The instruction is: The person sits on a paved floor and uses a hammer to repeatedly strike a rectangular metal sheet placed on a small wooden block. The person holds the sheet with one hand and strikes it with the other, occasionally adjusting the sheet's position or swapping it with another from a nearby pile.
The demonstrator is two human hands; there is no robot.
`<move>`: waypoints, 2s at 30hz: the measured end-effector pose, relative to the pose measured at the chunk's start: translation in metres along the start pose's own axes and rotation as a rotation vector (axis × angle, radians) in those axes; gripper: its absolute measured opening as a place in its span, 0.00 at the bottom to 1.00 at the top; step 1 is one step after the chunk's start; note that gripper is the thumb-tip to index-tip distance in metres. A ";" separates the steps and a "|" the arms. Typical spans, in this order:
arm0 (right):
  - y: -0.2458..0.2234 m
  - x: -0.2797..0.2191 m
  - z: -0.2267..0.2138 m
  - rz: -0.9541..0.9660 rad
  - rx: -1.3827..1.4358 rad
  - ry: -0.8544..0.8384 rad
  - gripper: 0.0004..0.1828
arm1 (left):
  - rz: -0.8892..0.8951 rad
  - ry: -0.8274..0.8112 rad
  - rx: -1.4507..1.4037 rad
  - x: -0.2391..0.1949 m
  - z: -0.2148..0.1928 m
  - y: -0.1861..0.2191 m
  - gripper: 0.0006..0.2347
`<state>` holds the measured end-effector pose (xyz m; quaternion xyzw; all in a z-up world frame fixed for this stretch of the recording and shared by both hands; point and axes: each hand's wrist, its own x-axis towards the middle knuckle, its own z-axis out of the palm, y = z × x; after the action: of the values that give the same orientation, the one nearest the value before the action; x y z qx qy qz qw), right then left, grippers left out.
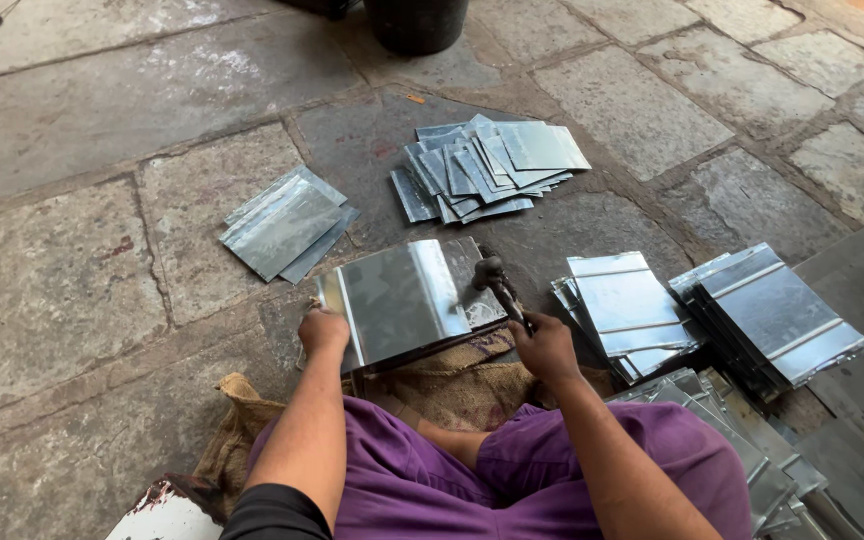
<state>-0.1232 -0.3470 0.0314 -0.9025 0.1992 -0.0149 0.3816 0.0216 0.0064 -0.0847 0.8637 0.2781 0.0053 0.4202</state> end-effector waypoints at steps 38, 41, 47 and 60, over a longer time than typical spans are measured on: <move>-0.019 -0.062 -0.036 -0.834 0.831 0.304 0.15 | 0.045 0.053 0.049 -0.042 -0.033 0.058 0.46; -0.007 -0.058 0.008 -0.685 0.207 0.200 0.12 | -0.023 -0.022 0.051 -0.041 -0.031 0.056 0.45; -0.035 -0.069 -0.035 -0.491 0.441 0.176 0.13 | 0.080 0.043 0.070 -0.038 -0.023 0.045 0.45; -0.028 -0.060 -0.020 -0.357 0.077 0.089 0.09 | 0.065 -0.011 0.017 -0.041 -0.033 0.055 0.46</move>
<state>-0.1728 -0.3210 0.0727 -0.9067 0.0518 -0.1301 0.3978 0.0054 -0.0167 -0.0139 0.8759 0.2474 0.0119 0.4141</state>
